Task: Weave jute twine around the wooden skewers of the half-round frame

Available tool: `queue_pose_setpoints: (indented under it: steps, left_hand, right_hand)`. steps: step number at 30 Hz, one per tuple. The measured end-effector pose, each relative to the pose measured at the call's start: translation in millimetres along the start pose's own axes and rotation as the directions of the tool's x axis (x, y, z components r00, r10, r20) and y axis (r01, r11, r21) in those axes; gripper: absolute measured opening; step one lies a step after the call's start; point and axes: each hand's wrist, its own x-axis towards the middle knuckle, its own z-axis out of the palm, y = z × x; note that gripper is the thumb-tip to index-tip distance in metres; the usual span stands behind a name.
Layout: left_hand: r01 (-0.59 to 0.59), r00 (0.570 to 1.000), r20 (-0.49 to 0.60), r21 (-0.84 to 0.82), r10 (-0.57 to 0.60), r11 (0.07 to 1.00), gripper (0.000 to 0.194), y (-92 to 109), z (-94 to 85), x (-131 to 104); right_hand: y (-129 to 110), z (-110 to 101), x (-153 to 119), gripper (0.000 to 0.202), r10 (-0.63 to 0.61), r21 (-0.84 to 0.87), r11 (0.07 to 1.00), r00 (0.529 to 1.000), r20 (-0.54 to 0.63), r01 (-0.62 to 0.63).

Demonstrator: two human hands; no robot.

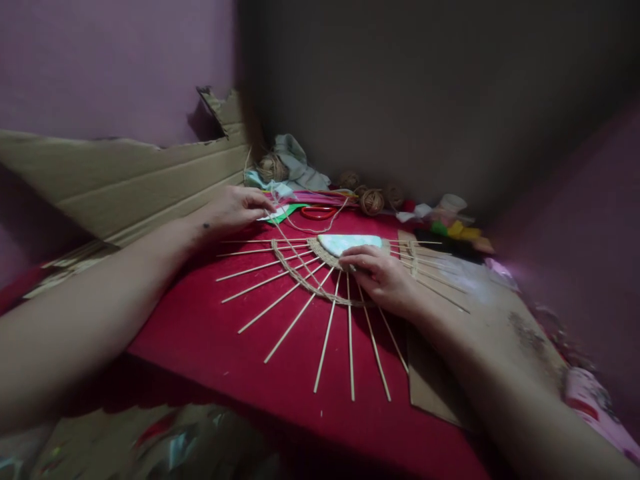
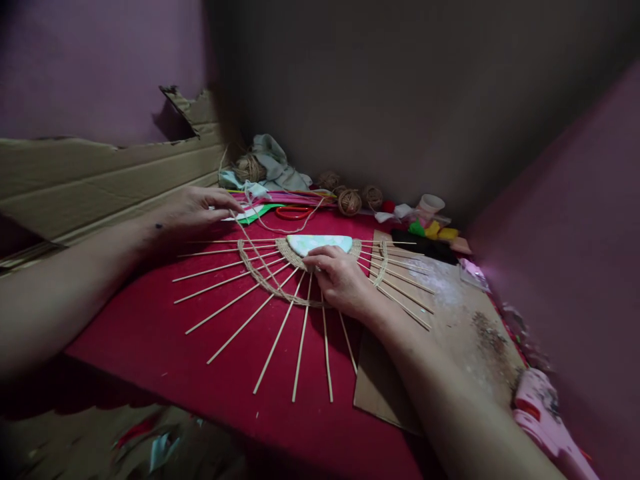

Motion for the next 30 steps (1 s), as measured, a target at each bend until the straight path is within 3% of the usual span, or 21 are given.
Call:
queue_pose_setpoints:
  steps: [5,8,11,14,17,19,20,22,24,26,30]
  left_hand:
    - [0.027,1.000,0.003,0.041,-0.027,0.999,0.022,8,-2.3,-4]
    - [-0.015,0.999,0.045,0.082,0.011,0.997,0.026,6,-3.7,-2]
    - [0.010,0.998,0.063,0.145,-0.020,0.989,0.029,-3,-2.9,4]
    - [0.046,0.996,-0.079,0.170,-0.033,0.984,0.028,-4,-1.3,5]
    - [-0.192,0.953,-0.227,0.068,0.203,0.979,0.024,20,-0.1,-3]
    - [-0.329,0.939,-0.148,-0.131,0.310,0.935,0.018,44,2.1,-13]
    - [-0.359,0.932,-0.022,-0.197,0.362,0.912,0.016,56,4.0,-18]
    - [-0.432,0.863,0.186,-0.210,0.469,0.877,0.015,74,9.3,-25]
    - [-0.482,0.791,0.322,-0.195,0.520,0.854,0.014,82,15.4,-29]
    - [-0.501,0.758,0.381,-0.180,0.530,0.846,0.013,84,20.1,-30]
    - [-0.510,0.745,0.398,-0.178,0.536,0.842,0.016,79,23.0,-28]
  right_hand:
    - [-16,-23,4,0.022,0.184,0.181,0.965,0.981,0.054,-0.191]
    - [-25,-34,4,0.016,0.337,0.268,0.893,0.932,0.130,-0.361]
    - [-31,-33,0,0.015,0.414,0.346,0.819,0.889,0.195,-0.458]
    - [-33,-25,-5,0.017,0.425,0.359,0.801,0.878,0.221,-0.478]
    - [-33,-18,-8,0.018,0.420,0.360,0.814,0.890,0.178,-0.456]
    - [-32,-14,-9,0.017,0.423,0.367,0.818,0.896,0.138,-0.443]
    - [-30,-12,-10,0.016,0.430,0.376,0.817,0.896,0.112,-0.438]
    - [-28,-7,-12,0.015,0.454,0.401,0.803,0.889,0.069,-0.441]
    - [-25,-3,-13,0.015,0.482,0.431,0.778,0.874,0.060,-0.458]
    - [-24,0,-14,0.016,0.486,0.434,0.770,0.871,0.073,-0.467]
    - [-26,0,-14,0.016,0.401,0.339,0.853,0.914,0.059,-0.396]
